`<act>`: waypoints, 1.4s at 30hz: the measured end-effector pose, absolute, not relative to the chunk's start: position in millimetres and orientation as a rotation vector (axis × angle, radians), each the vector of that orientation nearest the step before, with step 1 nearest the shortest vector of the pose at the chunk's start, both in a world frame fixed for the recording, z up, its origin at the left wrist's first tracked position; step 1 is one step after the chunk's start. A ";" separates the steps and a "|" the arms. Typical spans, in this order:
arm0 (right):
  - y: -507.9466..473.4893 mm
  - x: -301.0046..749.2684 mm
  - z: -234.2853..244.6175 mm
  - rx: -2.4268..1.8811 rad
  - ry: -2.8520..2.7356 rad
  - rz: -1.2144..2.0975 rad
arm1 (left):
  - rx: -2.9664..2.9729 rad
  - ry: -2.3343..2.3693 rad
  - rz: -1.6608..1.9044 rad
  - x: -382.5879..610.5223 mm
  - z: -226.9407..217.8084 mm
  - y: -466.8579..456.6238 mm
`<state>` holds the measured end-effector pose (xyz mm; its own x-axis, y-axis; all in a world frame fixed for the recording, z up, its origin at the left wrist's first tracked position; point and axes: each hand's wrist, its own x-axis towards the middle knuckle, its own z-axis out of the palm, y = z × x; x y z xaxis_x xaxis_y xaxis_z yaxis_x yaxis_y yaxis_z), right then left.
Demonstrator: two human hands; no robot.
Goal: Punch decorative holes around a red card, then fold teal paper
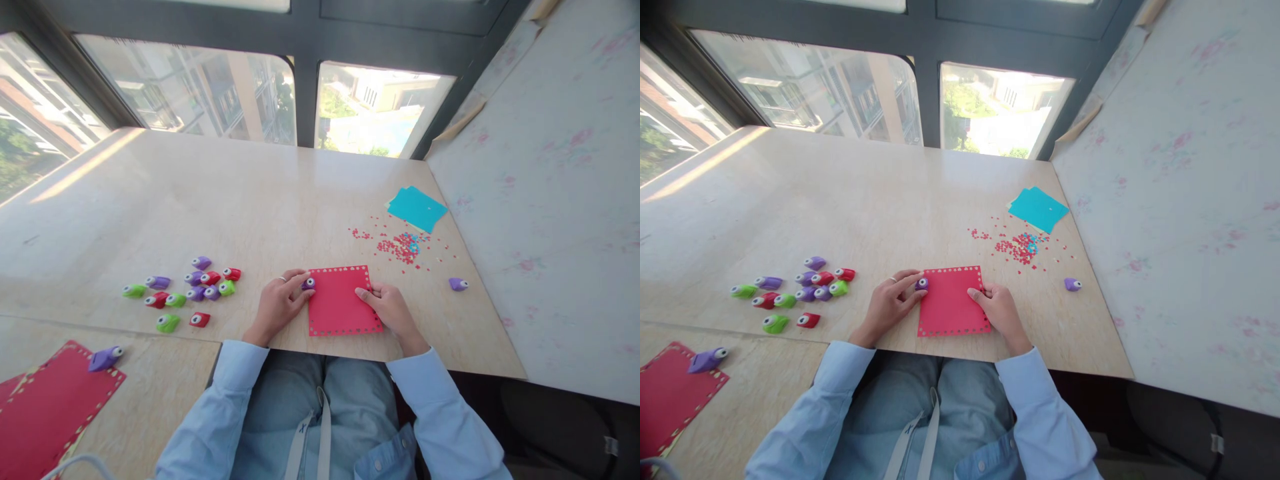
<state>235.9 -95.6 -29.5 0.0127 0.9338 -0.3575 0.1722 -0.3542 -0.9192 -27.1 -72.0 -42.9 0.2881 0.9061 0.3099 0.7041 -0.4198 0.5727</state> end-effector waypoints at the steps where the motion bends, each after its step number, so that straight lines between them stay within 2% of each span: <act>1: -95.7 236.1 -30.6 -1.599 -1.156 1.406 | 2.237 1.462 0.870 -27.1 -42.8 -72.1; 12: -96.0 232.4 -26.7 -1.649 -1.116 1.389 | 2.142 1.363 0.902 -29.3 -39.8 -73.7; 42: -96.9 237.4 -18.3 -1.699 -0.941 1.617 | 2.030 1.416 0.915 -24.7 -35.1 -71.2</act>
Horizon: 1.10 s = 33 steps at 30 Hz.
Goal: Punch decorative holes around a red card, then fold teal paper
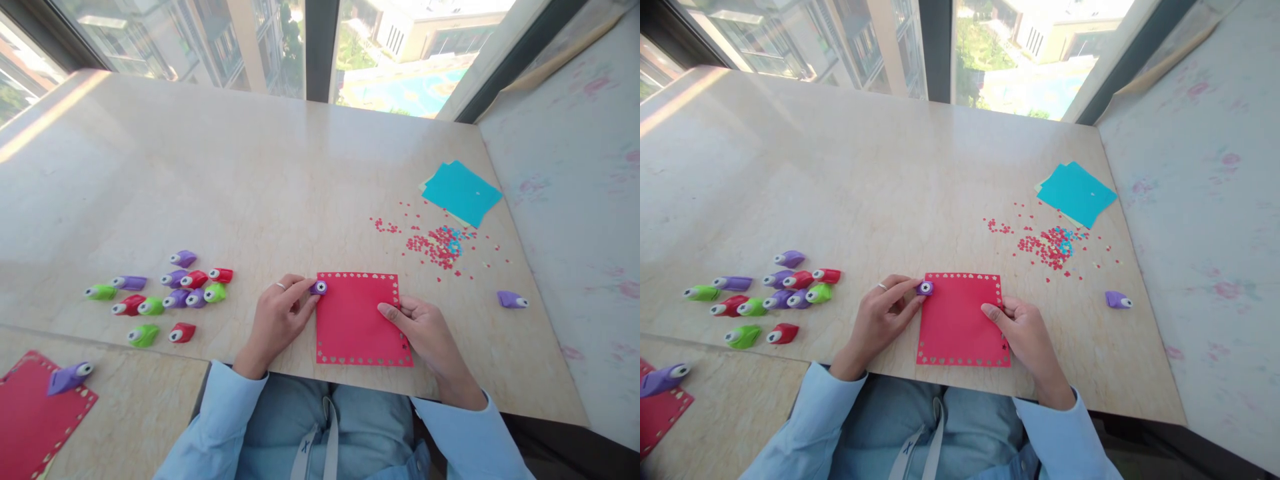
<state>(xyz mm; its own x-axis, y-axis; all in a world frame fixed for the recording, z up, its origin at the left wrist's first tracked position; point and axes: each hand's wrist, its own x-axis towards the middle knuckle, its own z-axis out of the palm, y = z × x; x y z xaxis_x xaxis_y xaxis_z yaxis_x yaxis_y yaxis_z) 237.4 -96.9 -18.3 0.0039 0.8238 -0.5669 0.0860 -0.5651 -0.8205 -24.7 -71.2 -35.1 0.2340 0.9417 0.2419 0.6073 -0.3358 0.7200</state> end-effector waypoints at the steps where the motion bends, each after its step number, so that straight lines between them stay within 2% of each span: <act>1: -96.9 237.4 -18.3 -1.691 -0.928 1.628 | 2.029 1.418 0.914 -24.8 -35.1 -71.0; 26: -98.3 236.5 -20.2 -1.758 -0.972 1.519 | 1.938 1.442 0.946 -25.2 -32.4 -71.4; 33: -98.2 236.7 -20.9 -1.753 -0.986 1.520 | 1.730 1.533 1.011 -25.4 -28.5 -72.7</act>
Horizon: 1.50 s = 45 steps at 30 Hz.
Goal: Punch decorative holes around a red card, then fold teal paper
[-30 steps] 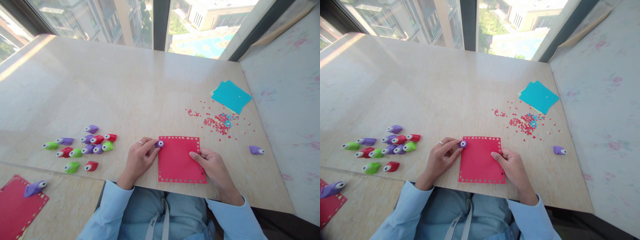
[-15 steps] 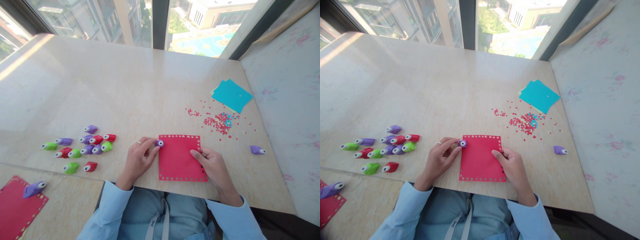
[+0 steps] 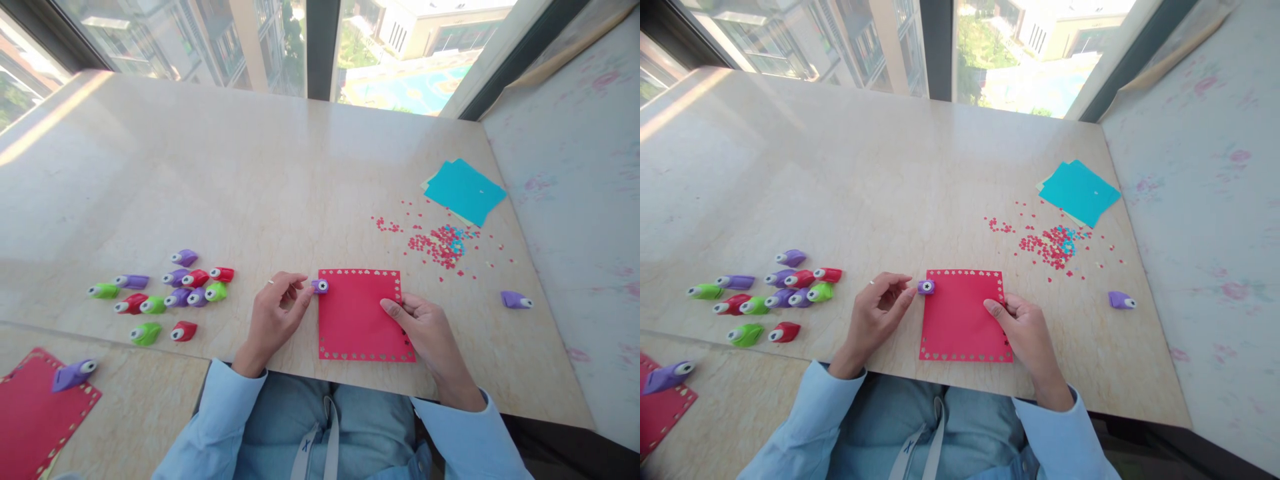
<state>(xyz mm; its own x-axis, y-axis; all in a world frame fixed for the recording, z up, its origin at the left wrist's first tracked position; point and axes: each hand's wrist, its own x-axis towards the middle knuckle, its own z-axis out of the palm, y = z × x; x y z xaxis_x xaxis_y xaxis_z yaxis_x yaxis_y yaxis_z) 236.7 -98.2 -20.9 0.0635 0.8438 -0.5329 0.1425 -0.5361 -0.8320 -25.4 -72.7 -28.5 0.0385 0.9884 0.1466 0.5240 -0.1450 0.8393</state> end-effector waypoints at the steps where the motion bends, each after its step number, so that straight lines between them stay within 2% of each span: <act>1: -98.0 236.7 -20.9 -1.754 -0.992 1.519 | 1.653 1.559 1.013 -26.3 -26.7 -71.6; 4: -97.6 236.8 -20.1 -1.750 -1.020 1.509 | 1.467 1.592 0.907 -31.5 -18.2 -62.8; 11: -96.0 234.4 -17.2 -1.743 -1.044 1.471 | 1.222 1.435 0.259 -37.5 4.6 -31.3; 15: -95.8 233.3 -16.2 -1.711 -1.045 1.471 | 1.190 1.365 0.102 -33.5 11.4 -23.4; 45: -97.9 235.7 -23.2 -1.647 -1.123 1.436 | 1.206 1.380 0.078 -27.2 15.9 -17.6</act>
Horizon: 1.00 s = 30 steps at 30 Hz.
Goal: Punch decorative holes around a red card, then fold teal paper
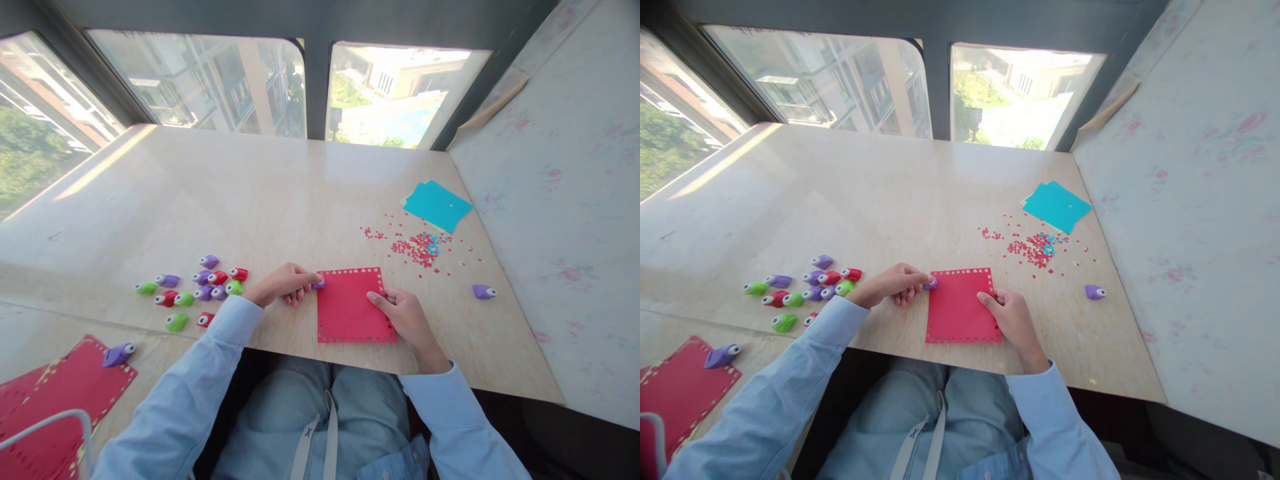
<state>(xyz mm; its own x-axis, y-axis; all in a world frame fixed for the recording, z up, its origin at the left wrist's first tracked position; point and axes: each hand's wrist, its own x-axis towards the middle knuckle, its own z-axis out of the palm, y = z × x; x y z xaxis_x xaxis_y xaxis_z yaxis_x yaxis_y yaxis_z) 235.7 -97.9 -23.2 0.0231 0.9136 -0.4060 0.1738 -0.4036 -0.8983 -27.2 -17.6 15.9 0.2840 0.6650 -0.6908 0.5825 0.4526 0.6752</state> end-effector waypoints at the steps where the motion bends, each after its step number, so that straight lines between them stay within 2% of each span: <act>1: -97.8 235.8 -23.5 -1.644 -1.126 1.434 | 1.208 1.383 0.079 -27.0 15.9 -17.6; 30: -96.8 234.7 -25.9 -1.710 -1.148 1.388 | 1.066 1.370 0.296 -22.7 6.8 -21.2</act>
